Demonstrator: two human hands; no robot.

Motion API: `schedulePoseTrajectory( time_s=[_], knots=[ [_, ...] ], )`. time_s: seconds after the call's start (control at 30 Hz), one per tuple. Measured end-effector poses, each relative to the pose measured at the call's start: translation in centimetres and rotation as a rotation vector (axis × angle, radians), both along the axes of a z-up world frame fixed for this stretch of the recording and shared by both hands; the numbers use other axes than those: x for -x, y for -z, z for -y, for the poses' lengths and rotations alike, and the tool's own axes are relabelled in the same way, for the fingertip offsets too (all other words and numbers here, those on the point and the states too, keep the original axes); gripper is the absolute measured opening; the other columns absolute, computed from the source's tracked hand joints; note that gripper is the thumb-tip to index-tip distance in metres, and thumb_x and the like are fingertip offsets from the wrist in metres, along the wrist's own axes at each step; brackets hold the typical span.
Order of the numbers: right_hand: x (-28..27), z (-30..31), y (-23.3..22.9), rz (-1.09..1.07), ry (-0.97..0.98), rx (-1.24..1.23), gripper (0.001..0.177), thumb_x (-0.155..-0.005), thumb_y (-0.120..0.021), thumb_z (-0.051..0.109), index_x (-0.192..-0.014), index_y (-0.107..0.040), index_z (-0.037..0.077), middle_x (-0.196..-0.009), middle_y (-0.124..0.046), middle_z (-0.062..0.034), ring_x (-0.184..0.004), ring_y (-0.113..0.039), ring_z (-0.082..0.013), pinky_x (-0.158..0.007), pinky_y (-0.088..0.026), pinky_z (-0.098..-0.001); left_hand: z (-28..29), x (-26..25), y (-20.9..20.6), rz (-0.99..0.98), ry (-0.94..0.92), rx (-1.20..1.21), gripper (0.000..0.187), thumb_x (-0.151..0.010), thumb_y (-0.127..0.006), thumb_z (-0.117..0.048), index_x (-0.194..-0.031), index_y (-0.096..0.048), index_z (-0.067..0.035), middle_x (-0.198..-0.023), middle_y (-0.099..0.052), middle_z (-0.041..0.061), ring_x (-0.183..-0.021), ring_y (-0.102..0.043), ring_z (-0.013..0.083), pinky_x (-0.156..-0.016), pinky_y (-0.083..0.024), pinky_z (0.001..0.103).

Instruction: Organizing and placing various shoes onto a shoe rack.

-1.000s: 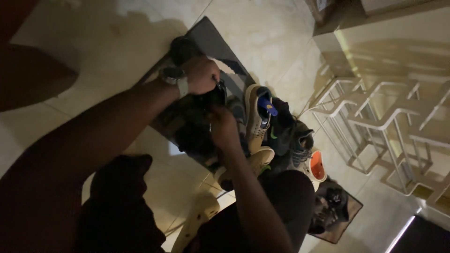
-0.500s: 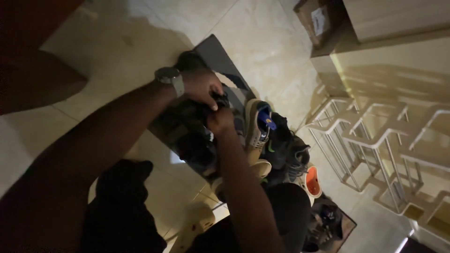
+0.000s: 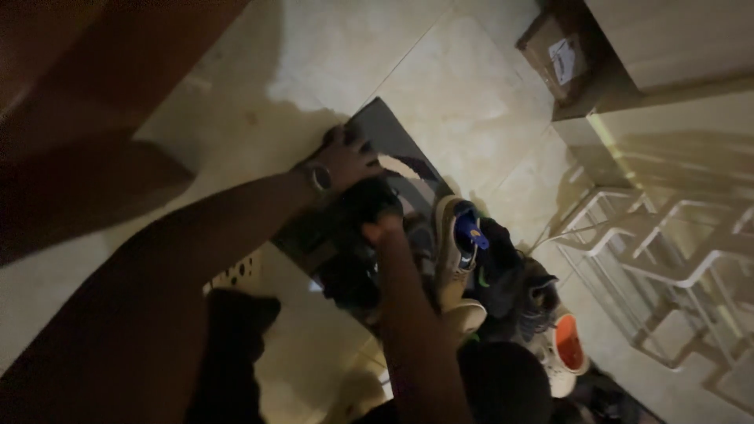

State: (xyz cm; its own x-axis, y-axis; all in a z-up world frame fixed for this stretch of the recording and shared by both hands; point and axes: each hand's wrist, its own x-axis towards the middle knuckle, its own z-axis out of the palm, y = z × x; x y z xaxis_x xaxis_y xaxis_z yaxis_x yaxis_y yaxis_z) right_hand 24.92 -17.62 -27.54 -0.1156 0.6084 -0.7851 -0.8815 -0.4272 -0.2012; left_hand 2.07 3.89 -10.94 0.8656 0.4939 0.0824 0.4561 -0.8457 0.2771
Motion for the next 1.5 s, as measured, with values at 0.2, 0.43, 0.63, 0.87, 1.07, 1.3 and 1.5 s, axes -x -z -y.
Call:
schedulePoseTrajectory(
  time_s=[0.2,0.43,0.63,0.87,1.07,1.3,1.5],
  knots=[
    [7.3,-2.0,-4.6,-0.027,0.093,-0.026,0.046,-0.111,-0.039,0.028,-0.151,-0.05,0.008,-0.147,-0.057,-0.011,-0.129,-0.055,-0.0284,-0.113,-0.044,-0.0391,0.2,1.6,-2.7,-0.079,0.117,0.009,0.037,-0.101,-0.055,-0.031,-0.138,-0.059,-0.028,-0.143,-0.054,0.009,-0.138,-0.043,0.0439,-0.098,-0.033,0.084],
    [5.4,-5.0,-15.4,0.075,0.152,-0.141,0.046,-0.11,-0.039,0.029,-0.15,-0.05,0.007,-0.146,-0.057,-0.0114,-0.129,-0.055,-0.0281,-0.113,-0.044,-0.039,-1.9,0.7,-6.5,-0.269,0.121,0.106,0.081,-0.075,-0.076,-0.034,-0.15,-0.046,-0.027,-0.156,-0.039,0.012,-0.142,-0.031,0.0482,-0.098,-0.031,0.081],
    [7.4,-5.3,-21.8,0.119,0.05,-0.195,0.046,-0.11,-0.039,0.029,-0.149,-0.05,0.007,-0.145,-0.057,-0.0117,-0.129,-0.055,-0.0279,-0.113,-0.044,-0.039,-0.4,1.4,-4.2,-0.247,0.068,0.076,0.065,-0.087,-0.068,-0.031,-0.148,-0.047,-0.03,-0.155,-0.041,0.01,-0.144,-0.034,0.0463,-0.101,-0.029,0.082],
    [4.2,0.6,-22.2,0.136,-0.069,-0.217,0.046,-0.109,-0.04,0.03,-0.147,-0.05,0.007,-0.144,-0.057,-0.0121,-0.128,-0.055,-0.0276,-0.113,-0.043,-0.039,0.3,1.0,-4.6,-0.239,0.04,0.073,0.049,-0.092,-0.061,-0.029,-0.14,-0.053,-0.035,-0.154,-0.041,0.009,-0.141,-0.036,0.0458,-0.102,-0.027,0.083],
    [6.9,2.6,-22.1,0.143,-0.133,-0.215,0.046,-0.109,-0.04,0.03,-0.146,-0.05,0.006,-0.143,-0.057,-0.0124,-0.128,-0.055,-0.0274,-0.113,-0.043,-0.039,0.2,0.7,-4.9,-0.215,0.068,0.025,0.045,-0.097,-0.059,-0.027,-0.142,-0.057,-0.028,-0.15,-0.048,0.012,-0.141,-0.04,0.0497,-0.109,-0.028,0.079],
    [6.5,3.4,-22.8,0.192,-0.243,-0.249,0.046,-0.108,-0.041,0.031,-0.145,-0.05,0.006,-0.142,-0.057,-0.0128,-0.128,-0.055,-0.0271,-0.113,-0.043,-0.039,1.5,1.0,-4.4,-0.293,0.049,0.044,0.041,-0.099,-0.055,-0.029,-0.139,-0.058,-0.027,-0.148,-0.048,0.017,-0.137,-0.041,0.0545,-0.108,-0.027,0.081],
    [6.0,1.9,-23.7,0.219,-0.358,-0.319,0.046,-0.107,-0.041,0.031,-0.144,-0.05,0.006,-0.141,-0.057,-0.0131,-0.128,-0.055,-0.0269,-0.113,-0.043,-0.0389,1.5,0.5,-0.7,-0.137,0.001,-0.014,0.048,-0.099,-0.052,-0.03,-0.148,-0.055,-0.028,-0.155,-0.046,0.017,-0.139,-0.037,0.0555,-0.109,-0.025,0.082]
  ],
)
